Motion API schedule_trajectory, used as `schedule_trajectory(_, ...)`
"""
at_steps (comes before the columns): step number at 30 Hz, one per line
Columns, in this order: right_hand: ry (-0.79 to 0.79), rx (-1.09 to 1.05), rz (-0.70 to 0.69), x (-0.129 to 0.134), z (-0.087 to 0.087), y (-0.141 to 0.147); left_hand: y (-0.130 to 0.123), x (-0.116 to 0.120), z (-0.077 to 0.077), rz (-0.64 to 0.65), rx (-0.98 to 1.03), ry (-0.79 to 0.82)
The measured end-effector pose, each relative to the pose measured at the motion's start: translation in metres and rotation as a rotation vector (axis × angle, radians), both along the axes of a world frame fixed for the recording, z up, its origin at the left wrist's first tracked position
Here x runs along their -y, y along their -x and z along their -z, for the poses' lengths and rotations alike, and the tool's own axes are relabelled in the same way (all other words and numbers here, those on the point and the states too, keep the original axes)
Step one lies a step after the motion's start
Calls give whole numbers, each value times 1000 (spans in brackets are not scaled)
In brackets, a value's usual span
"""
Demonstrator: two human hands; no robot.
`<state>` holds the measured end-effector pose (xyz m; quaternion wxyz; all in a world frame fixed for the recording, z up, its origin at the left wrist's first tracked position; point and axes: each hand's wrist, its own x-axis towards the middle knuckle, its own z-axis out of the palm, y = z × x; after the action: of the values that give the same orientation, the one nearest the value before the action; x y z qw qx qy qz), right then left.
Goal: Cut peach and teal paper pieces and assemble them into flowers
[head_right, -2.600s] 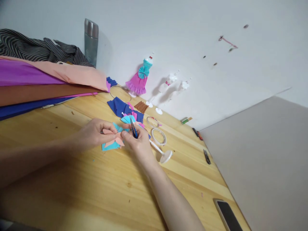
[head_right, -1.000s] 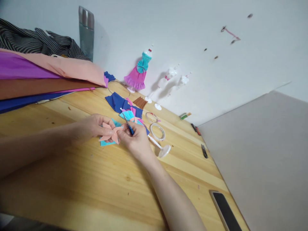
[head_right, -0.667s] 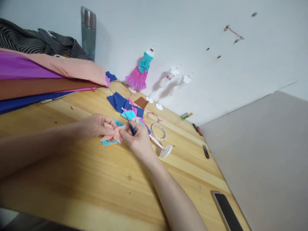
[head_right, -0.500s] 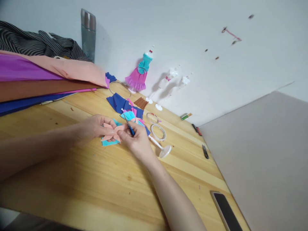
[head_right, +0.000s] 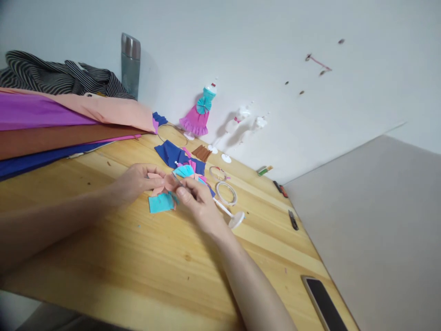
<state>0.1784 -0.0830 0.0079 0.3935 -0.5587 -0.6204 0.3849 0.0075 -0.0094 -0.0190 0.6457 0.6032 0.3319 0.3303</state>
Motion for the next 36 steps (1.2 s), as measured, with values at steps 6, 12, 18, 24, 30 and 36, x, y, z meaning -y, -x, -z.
schedule_trajectory(6, -106, 95, -52, -2, -4, 5, 0, -1, -1, -11, 18, -15)
schedule_trajectory(12, -70, 54, 32, -3, -3, 6, -2, 1, -3, -41, 43, 36)
schedule_trajectory(18, -6, 20, 74, -4, -1, 9, -1, 0, 0, -23, 12, -13)
schedule_trajectory(24, -14, 26, 73, -7, 2, 8, -2, -1, 4, -36, -11, -7)
schedule_trajectory(30, -22, 37, 82, -8, 1, 9, -2, 0, 3, -17, -21, -13)
schedule_trajectory(36, -12, 54, 84, -10, 4, 11, -2, 0, 4, -44, -4, 27)
